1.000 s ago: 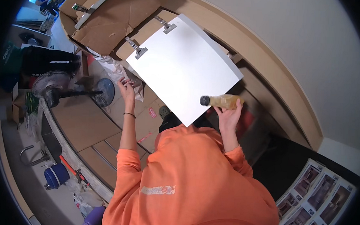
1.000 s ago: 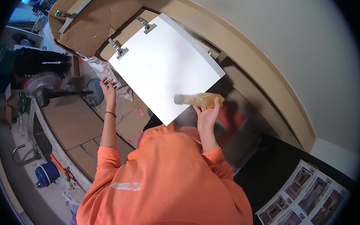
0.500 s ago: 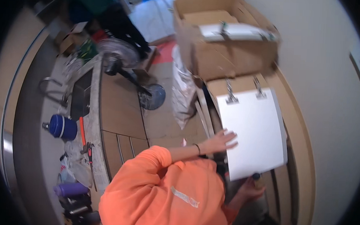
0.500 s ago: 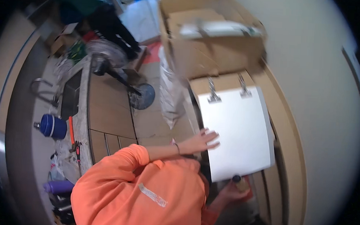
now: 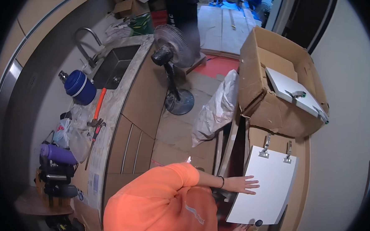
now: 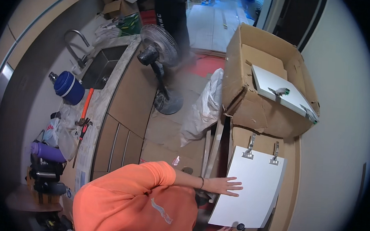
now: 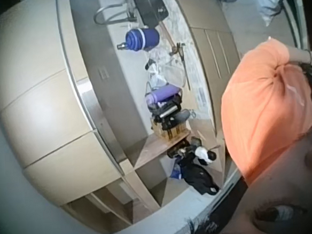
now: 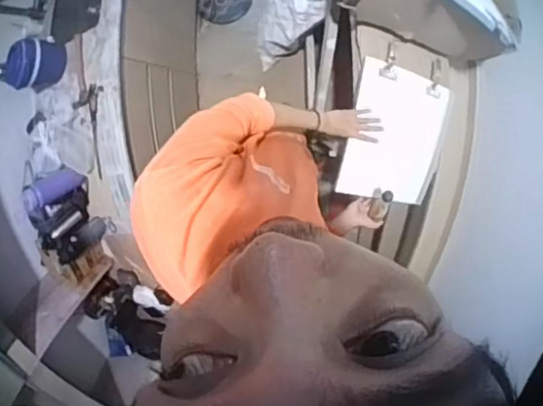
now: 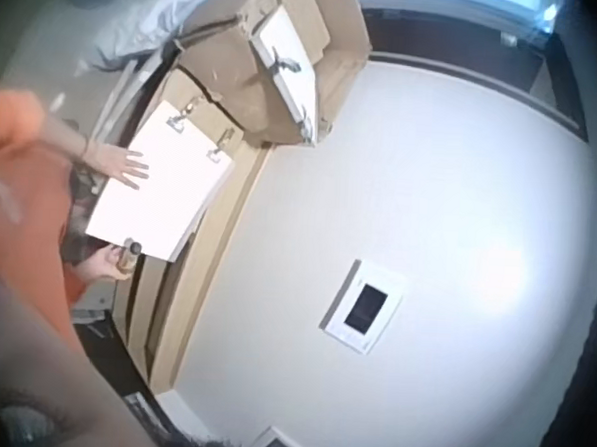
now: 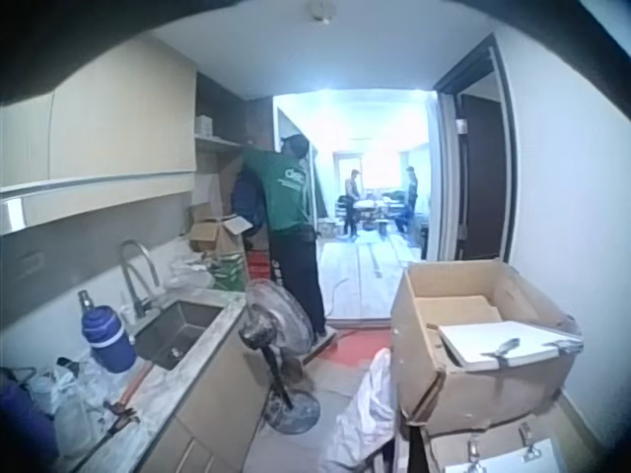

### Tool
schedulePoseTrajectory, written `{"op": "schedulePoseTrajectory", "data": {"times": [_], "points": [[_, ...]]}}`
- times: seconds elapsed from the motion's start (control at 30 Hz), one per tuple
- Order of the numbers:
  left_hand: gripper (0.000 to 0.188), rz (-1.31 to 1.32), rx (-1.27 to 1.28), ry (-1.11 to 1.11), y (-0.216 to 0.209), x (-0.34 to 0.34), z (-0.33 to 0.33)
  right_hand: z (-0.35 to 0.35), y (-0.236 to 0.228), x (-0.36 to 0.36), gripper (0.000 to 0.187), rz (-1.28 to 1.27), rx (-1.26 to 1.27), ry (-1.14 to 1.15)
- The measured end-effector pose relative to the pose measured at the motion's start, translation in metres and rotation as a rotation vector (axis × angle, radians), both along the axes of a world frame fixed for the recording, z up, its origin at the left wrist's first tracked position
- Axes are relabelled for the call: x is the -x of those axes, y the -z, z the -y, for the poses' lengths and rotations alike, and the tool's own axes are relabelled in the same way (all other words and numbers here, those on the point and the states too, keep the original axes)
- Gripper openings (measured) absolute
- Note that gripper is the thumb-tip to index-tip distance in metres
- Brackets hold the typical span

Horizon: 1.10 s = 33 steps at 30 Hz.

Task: The person handles white cabinet doors and wooden planks in a cluttered room. They apply a yellowish liquid from a bottle onto the edges of the cabinet doors and planks, then place the items into a cardboard box.

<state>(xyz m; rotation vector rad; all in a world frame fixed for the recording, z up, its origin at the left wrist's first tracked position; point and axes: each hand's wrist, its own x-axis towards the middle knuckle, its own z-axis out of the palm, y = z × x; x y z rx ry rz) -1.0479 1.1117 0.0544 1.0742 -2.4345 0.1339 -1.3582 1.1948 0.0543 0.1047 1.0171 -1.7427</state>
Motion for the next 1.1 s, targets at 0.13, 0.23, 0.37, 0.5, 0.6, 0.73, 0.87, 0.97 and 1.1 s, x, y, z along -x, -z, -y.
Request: {"op": "schedulePoseTrajectory", "data": {"times": [0.13,0.23,0.37,0.5,0.6,0.73,0.87,0.97,1.1], "points": [[0.062,0.035,0.041,-0.031,0.003,0.003,-0.001,0.001,-0.008,-0.005,0.065,-0.164,-0.008,-0.079],[0.064,0.011,0.035,-0.040,0.005,0.004,-0.001,0.017,0.000,0.000,0.067,-0.109,-0.026,-0.041],[0.065,-0.007,0.030,-0.020,0.004,0.003,0.001,0.029,0.009,0.007,0.077,0.028,-0.130,0.026],[0.060,0.065,0.021,-0.002,-0.003,0.001,0.005,0.024,-0.003,-0.007,0.080,-0.127,-0.166,0.022],[0.056,0.146,0.047,0.011,-0.010,-0.001,0.006,0.017,-0.023,-0.023,0.082,-0.042,-0.116,-0.002],[0.058,0.113,-0.022,0.070,-0.022,-0.006,0.005,0.010,-0.041,-0.034,0.086,-0.043,-0.081,-0.004],[0.065,0.182,-0.138,0.083,-0.040,-0.009,0.000,0.005,-0.036,-0.024,0.068,0.018,-0.208,0.065],[0.063,0.194,-0.149,0.146,-0.057,-0.010,-0.002,0.001,-0.032,-0.016,0.057,-0.140,-0.061,0.059],[0.065,0.199,-0.154,0.208,-0.077,-0.013,-0.006,-0.006,-0.040,-0.017,0.053,-0.123,-0.173,0.124]]}}
